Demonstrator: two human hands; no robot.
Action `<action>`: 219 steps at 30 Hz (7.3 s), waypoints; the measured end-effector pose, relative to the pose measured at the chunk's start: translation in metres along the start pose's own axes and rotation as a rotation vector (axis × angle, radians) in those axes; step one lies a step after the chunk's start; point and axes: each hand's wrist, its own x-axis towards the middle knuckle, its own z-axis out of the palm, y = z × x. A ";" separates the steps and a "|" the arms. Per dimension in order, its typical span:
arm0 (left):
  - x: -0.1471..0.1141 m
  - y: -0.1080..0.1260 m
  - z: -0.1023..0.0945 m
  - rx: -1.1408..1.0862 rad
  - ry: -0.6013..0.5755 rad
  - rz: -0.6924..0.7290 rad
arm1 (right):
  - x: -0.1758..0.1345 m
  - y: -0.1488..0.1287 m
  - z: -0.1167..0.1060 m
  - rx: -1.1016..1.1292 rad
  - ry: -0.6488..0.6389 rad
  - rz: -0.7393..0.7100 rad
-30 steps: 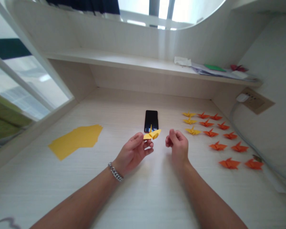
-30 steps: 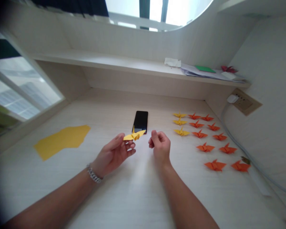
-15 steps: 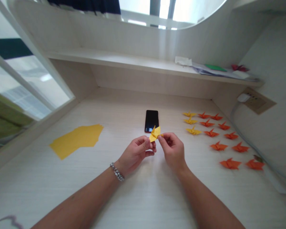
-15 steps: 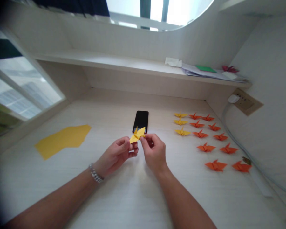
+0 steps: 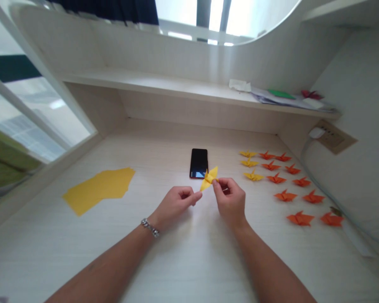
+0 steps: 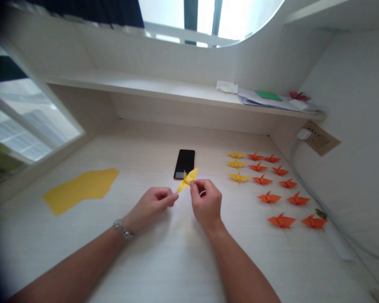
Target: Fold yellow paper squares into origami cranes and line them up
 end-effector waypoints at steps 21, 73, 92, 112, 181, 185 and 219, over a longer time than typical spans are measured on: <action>0.005 -0.030 -0.004 0.542 -0.067 0.086 | -0.014 0.078 -0.072 -0.377 0.402 0.134; -0.038 -0.031 0.018 0.479 0.133 0.085 | -0.008 0.089 -0.087 -0.611 0.489 0.296; -0.063 -0.080 -0.165 1.203 0.680 -0.303 | -0.052 0.031 0.003 -0.438 -0.255 -0.012; -0.063 -0.073 -0.156 0.918 0.933 -0.414 | -0.047 0.050 -0.006 -0.353 -0.246 0.037; -0.093 -0.030 0.003 0.284 0.405 -0.051 | -0.083 0.046 -0.034 -0.522 -0.432 -0.244; -0.095 -0.029 0.007 0.339 0.389 -0.045 | -0.084 0.048 -0.033 -0.514 -0.405 -0.256; -0.012 -0.030 0.023 0.572 0.433 -0.204 | -0.091 0.044 -0.069 -0.224 -0.184 0.101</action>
